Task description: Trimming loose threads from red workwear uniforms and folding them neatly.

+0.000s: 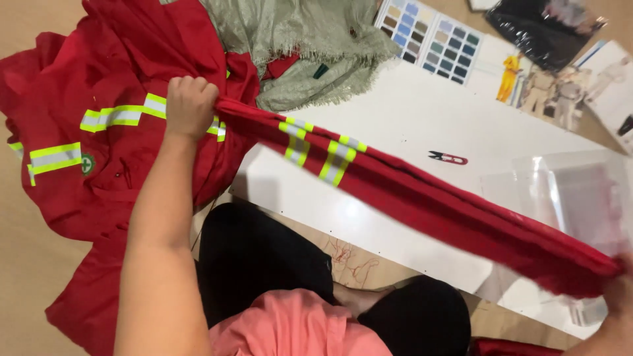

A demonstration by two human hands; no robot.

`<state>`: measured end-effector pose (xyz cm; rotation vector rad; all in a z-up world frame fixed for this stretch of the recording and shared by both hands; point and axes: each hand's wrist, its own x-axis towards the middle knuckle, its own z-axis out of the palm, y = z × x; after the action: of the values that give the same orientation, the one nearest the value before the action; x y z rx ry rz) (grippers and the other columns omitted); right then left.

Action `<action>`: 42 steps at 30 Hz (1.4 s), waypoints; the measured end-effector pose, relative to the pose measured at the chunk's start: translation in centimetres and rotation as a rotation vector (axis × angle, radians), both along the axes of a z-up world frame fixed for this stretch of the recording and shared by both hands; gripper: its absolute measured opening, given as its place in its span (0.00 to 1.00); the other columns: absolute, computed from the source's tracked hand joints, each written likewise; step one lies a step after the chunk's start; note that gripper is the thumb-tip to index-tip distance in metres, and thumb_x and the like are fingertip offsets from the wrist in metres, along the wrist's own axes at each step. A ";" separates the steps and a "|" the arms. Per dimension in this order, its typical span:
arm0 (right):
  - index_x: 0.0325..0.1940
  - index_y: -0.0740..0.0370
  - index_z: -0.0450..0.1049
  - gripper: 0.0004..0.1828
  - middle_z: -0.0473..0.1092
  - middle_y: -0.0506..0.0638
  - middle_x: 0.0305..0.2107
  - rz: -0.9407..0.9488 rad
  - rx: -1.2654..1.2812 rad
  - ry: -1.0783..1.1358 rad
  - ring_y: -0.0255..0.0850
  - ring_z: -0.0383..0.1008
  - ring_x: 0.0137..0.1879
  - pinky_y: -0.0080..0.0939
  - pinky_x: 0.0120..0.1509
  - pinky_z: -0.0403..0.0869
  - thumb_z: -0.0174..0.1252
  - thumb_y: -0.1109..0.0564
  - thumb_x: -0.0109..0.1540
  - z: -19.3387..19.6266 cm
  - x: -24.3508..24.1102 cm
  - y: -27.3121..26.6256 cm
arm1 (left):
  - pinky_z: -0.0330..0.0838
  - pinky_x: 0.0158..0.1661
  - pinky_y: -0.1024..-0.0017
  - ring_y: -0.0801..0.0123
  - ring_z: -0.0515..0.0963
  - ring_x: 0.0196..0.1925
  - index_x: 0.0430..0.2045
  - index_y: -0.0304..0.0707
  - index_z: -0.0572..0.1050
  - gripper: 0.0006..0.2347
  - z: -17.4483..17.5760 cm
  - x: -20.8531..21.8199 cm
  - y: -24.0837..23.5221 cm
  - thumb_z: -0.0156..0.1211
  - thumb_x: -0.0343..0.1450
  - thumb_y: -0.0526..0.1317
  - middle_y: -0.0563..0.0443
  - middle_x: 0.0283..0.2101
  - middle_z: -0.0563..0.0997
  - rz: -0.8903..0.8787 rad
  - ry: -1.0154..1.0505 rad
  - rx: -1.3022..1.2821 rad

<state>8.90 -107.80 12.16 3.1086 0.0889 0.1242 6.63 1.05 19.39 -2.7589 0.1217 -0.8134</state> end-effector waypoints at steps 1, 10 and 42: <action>0.43 0.65 0.78 0.05 0.72 0.54 0.33 -0.026 -0.147 -0.081 0.44 0.70 0.36 0.41 0.45 0.71 0.63 0.70 0.66 1.0 -1.8 -1.0 | 0.66 0.45 0.67 0.61 0.70 0.36 0.27 0.44 0.69 0.04 1.9 -0.8 -0.4 0.59 0.70 0.35 0.52 0.32 0.71 -0.038 -0.090 -0.039; 0.46 0.42 0.77 0.11 0.76 0.42 0.37 -0.238 -0.833 -0.152 0.42 0.76 0.43 0.45 0.47 0.71 0.52 0.42 0.76 -6.5 -11.6 9.6 | 0.64 0.53 0.61 0.56 0.72 0.46 0.30 0.47 0.72 0.04 -13.1 -6.5 -1.7 0.52 0.70 0.42 0.47 0.43 0.76 0.093 0.177 0.068; 0.83 0.41 0.32 0.52 0.25 0.57 0.79 -0.083 0.133 0.612 0.60 0.19 0.83 0.71 0.81 0.30 0.38 0.19 0.64 -9.4 -7.3 41.4 | 0.75 0.53 0.45 0.49 0.78 0.61 0.47 0.43 0.81 0.19 -15.9 -7.4 -1.3 0.70 0.67 0.52 0.42 0.52 0.82 0.900 0.654 -1.313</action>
<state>1.58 -66.38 2.80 3.1447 -0.0388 -0.8534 -0.82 -0.28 3.47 -3.3111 -1.9793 0.4962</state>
